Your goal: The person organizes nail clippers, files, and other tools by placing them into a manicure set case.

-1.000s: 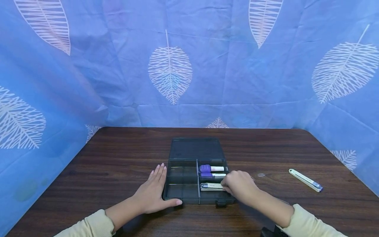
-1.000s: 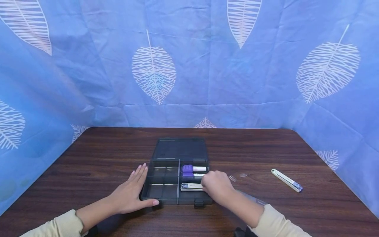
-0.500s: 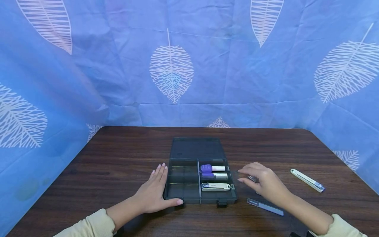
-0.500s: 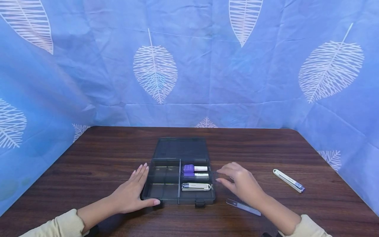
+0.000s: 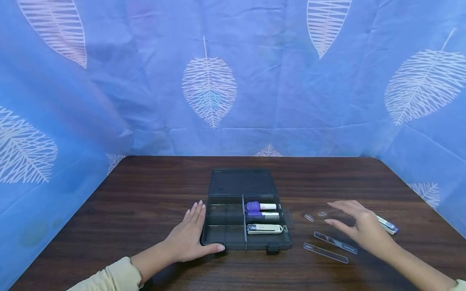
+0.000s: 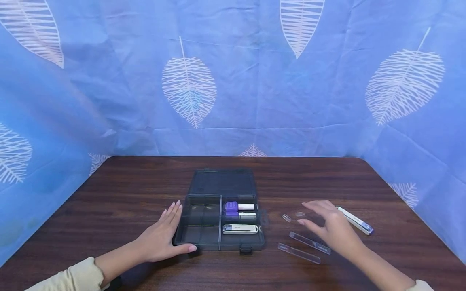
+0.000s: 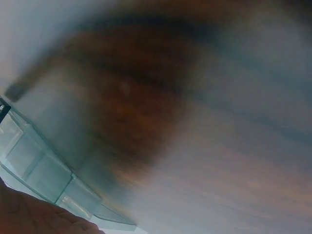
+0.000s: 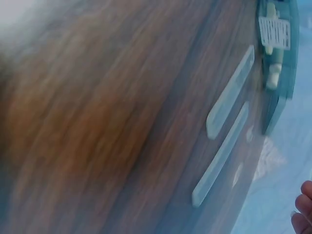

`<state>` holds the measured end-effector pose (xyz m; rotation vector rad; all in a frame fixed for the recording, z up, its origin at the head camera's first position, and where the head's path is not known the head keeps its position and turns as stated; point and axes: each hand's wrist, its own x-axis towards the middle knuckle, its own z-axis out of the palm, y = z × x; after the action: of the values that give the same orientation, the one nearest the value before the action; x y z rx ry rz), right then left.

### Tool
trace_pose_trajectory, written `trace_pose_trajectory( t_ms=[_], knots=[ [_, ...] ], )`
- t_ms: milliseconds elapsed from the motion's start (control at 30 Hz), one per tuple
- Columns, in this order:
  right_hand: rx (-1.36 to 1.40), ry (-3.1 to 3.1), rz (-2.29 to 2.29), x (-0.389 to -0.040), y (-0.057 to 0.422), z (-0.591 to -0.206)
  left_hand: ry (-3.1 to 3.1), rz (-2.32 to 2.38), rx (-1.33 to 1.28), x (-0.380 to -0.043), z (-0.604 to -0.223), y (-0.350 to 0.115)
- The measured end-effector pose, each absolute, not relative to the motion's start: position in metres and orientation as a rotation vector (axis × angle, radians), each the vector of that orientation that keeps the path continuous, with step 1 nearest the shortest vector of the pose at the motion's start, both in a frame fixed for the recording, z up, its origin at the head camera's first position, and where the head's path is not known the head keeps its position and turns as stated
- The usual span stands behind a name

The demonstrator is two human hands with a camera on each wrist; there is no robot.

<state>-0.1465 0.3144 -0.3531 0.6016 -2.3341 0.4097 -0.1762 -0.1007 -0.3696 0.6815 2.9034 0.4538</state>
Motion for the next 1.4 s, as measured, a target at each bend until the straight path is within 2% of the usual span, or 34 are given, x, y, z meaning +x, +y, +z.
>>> trace_pose_trajectory(
  t_ms=[200, 500, 900, 1400],
  knots=[
    [0.486, -2.345, 0.422, -0.149, 0.335, -0.353, 2.888, 0.491, 0.636, -0.174, -0.372, -0.102],
    [0.15, -2.537, 0.604, -0.143, 0.368, -0.356, 2.884, 0.486, 0.639, -0.174, -0.375, -0.102],
    [-0.16, -2.696, 0.459, -0.137, 0.409, -0.375, 2.885, 0.463, 0.654, -0.175, -0.374, -0.101],
    [-0.299, -2.838, 0.376, -0.135, 0.421, -0.38, 2.898, 0.47, 0.67, -0.173, -0.372, -0.1]
  ],
)
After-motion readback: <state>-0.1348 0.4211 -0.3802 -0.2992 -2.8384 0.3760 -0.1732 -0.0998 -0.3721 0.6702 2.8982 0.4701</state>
